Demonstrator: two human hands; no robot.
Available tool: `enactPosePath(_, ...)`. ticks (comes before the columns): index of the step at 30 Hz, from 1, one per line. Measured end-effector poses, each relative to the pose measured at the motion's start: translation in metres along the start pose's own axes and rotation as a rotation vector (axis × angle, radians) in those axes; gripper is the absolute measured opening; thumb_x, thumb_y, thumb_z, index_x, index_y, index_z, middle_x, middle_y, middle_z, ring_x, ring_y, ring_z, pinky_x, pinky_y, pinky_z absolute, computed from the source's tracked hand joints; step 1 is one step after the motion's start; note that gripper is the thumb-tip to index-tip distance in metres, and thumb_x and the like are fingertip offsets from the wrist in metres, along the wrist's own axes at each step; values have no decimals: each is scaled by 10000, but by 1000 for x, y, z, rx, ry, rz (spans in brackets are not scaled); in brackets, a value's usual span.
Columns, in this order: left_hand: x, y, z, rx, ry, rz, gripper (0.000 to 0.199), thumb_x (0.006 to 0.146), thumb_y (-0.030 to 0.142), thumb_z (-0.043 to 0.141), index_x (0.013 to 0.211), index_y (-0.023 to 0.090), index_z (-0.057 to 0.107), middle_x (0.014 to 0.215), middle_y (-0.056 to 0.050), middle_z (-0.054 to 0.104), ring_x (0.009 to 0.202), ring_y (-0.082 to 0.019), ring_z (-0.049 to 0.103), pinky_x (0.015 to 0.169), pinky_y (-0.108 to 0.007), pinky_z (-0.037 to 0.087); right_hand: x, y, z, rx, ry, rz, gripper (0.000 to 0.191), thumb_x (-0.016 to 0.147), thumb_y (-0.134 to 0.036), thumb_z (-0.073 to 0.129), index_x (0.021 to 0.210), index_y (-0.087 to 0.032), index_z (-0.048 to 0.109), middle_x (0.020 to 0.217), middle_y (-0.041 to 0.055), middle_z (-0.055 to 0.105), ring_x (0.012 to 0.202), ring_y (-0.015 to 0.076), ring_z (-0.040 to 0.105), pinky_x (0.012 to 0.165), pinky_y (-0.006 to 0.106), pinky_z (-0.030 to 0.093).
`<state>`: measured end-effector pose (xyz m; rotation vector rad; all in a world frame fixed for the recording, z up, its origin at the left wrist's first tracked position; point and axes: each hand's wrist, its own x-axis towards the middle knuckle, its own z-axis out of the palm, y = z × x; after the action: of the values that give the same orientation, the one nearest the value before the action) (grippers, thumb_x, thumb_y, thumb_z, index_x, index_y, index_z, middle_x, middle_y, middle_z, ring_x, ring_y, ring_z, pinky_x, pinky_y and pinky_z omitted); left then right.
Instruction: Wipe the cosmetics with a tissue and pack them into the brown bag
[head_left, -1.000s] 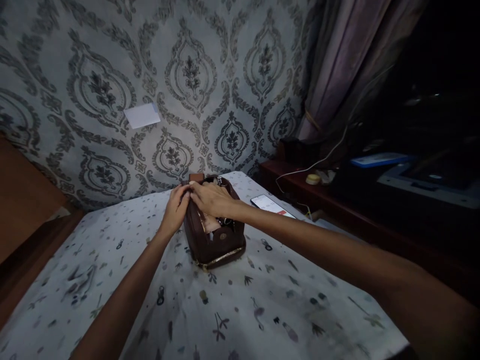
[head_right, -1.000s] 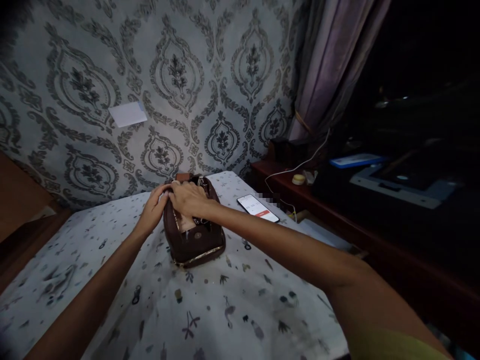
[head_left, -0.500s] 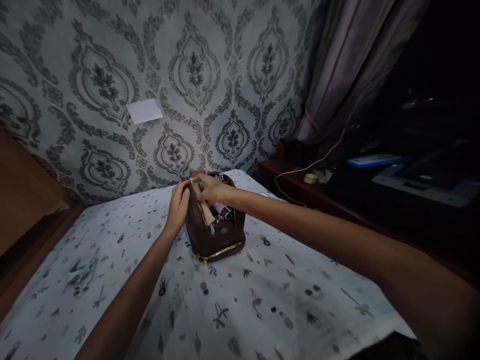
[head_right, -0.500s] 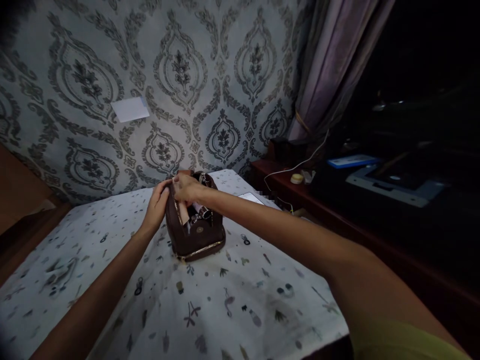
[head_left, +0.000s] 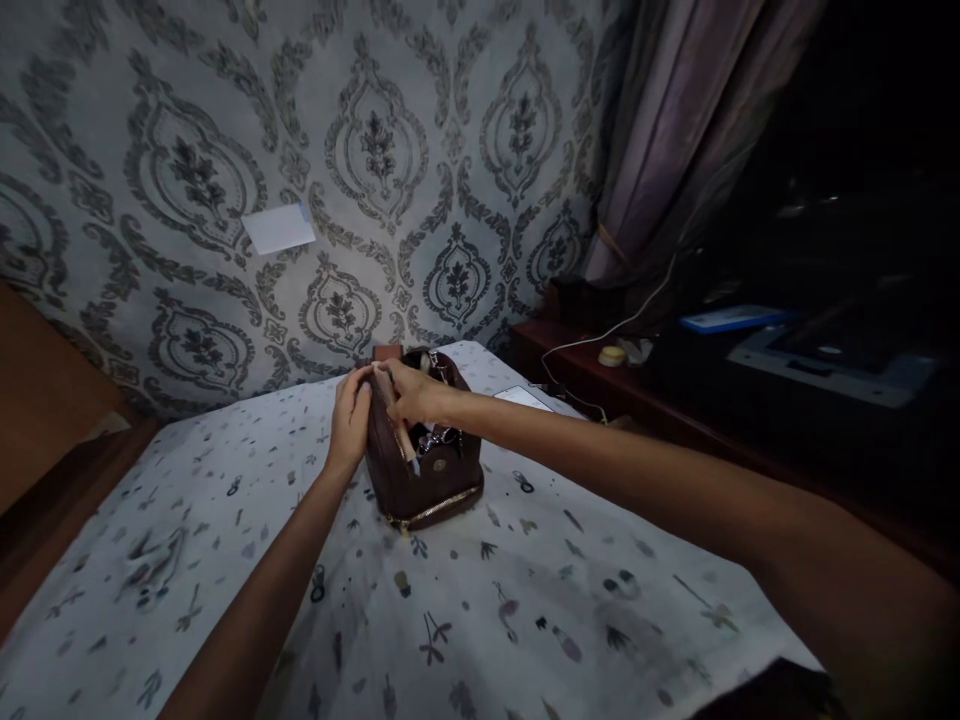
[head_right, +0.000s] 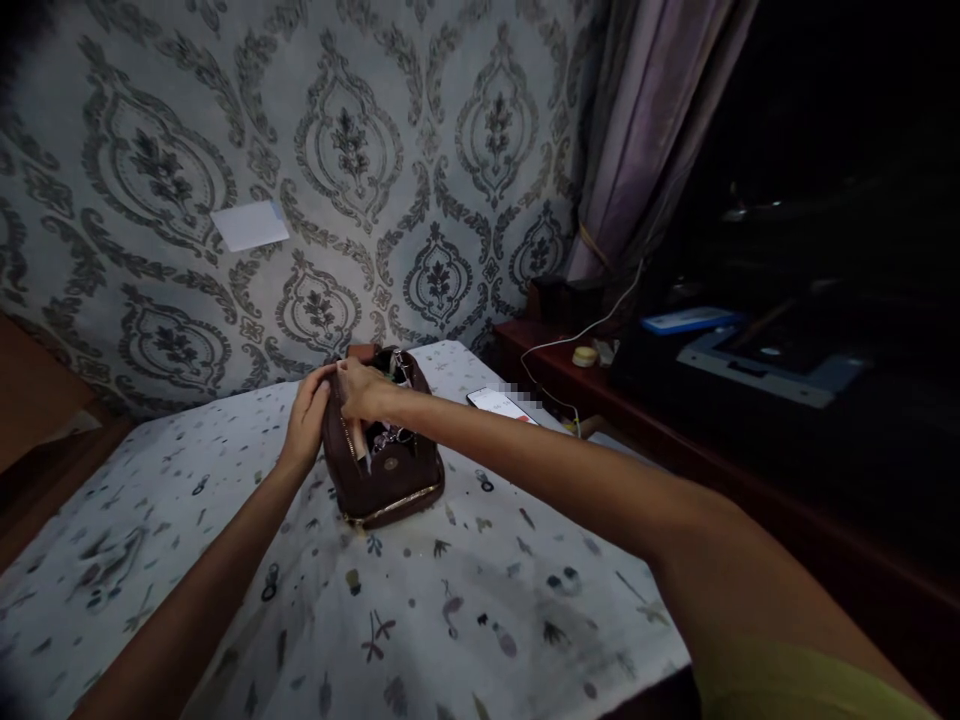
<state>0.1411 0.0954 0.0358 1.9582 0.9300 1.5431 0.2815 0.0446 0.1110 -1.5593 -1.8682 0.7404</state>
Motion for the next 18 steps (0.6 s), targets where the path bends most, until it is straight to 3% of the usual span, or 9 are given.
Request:
enactPosePath(4,0,-1,-2,-10,-3,-23,351,953,376,445,1204,211,629,1293,-98,626,1262,-246,531,1159,-447,340,2,4,0,201,63,79,788,634,-37,694,1360,-215,446,860,-35,598,674,136,586,606,232,507)
enactPosePath(7,2,1,-6,23,-33,-21,355,948,374,460,1215,209,627,1289,-99,636,1259,-246,540,1148,-446,360,4,8,-12,418,72,156,633,686,-58,641,1277,-220,482,782,-52,560,590,126,550,559,240,481)
enactPosePath(10,5,4,-10,110,-51,15,349,941,346,461,1199,204,648,1262,-104,653,1240,-248,559,1130,-450,388,6,14,-29,522,160,156,459,738,-83,585,1172,-213,511,761,-44,552,600,135,553,596,258,493)
enactPosePath(12,9,8,-13,198,-63,77,334,928,308,455,1151,205,681,1250,-108,659,1245,-259,557,1128,-470,393,5,20,-39,384,238,89,411,760,-112,585,1157,-202,525,808,-19,569,661,153,572,663,284,505)
enactPosePath(14,14,13,-14,283,-122,163,317,906,261,449,1073,220,716,1238,-93,673,1270,-267,541,1144,-492,375,2,26,-46,95,310,-29,414,766,-113,583,1173,-181,546,917,28,584,783,182,591,764,313,501)
enactPosePath(16,21,19,-16,336,-254,239,325,890,220,431,1017,234,731,1185,-67,705,1283,-260,539,1153,-493,366,-3,30,-48,-185,350,-156,417,795,-115,562,1209,-162,553,1041,78,570,869,198,586,829,322,481)
enactPosePath(18,29,26,-16,377,-424,282,349,883,199,407,1007,233,732,1130,-57,731,1282,-254,549,1141,-479,380,-9,31,-46,-368,327,-244,358,875,-174,523,1232,-163,551,1086,101,558,838,196,578,791,310,470)
